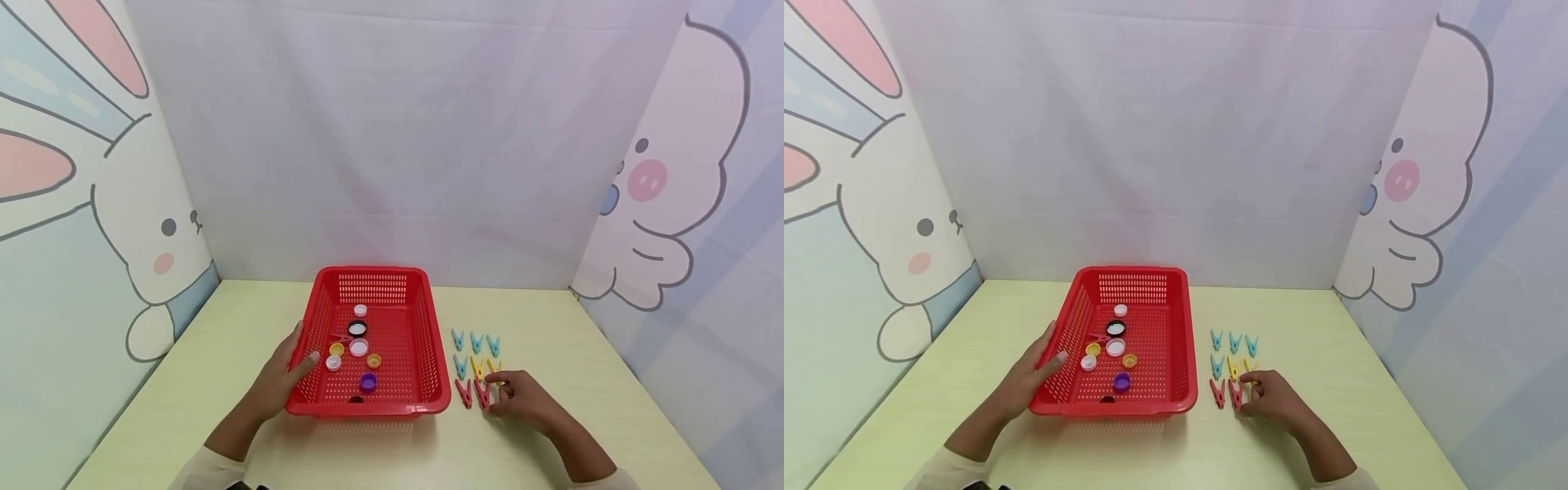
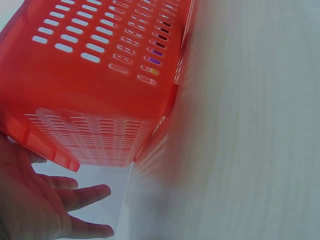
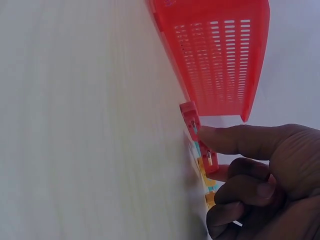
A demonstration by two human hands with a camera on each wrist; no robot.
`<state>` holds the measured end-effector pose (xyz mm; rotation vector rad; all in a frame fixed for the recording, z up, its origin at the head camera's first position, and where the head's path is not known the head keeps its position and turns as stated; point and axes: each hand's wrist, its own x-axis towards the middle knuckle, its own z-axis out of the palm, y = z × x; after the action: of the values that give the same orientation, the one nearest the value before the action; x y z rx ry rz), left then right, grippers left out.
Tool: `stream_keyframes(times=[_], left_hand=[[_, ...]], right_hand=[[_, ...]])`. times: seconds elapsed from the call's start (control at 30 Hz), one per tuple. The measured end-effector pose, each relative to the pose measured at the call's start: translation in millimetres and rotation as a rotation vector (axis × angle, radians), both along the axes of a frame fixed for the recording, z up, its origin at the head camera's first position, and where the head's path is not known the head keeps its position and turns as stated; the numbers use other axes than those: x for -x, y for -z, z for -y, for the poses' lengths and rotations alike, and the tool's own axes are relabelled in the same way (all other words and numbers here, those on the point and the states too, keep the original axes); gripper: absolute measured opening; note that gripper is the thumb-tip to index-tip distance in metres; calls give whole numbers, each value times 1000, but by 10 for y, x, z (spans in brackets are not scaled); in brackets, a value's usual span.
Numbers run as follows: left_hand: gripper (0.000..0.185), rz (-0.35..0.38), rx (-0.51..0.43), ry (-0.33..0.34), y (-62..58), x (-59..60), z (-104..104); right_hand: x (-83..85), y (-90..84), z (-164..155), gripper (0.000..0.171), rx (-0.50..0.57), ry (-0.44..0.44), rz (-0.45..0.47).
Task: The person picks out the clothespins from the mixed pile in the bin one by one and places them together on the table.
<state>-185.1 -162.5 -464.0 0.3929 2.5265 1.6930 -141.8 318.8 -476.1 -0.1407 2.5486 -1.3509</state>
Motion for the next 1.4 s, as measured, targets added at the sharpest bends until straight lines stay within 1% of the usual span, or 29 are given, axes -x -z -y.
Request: stream_keyframes(times=[0.2,0.47,0.7,0.97,1.2,1.4], left_hand=[[100,6,-15,4,17,1,-9],[103,2,-9,-2,13,-16,6],[103,0,-22,6,30,-5,7],[104,0,-31,12,23,-15,2],[104,4,-15,1,21,-19,-2],[105,9,-3,-6,6,-32,-1]], right_hand=[[6,30,-5,61,-21,-2,-9],[10,72,21,58,-68,27,-29],[17,93,34,60,-112,69,-19],[13,91,38,62,-113,90,-14],[-2,57,53,64,-121,105,-16],[-12,23,52,65,-94,95,-8]])
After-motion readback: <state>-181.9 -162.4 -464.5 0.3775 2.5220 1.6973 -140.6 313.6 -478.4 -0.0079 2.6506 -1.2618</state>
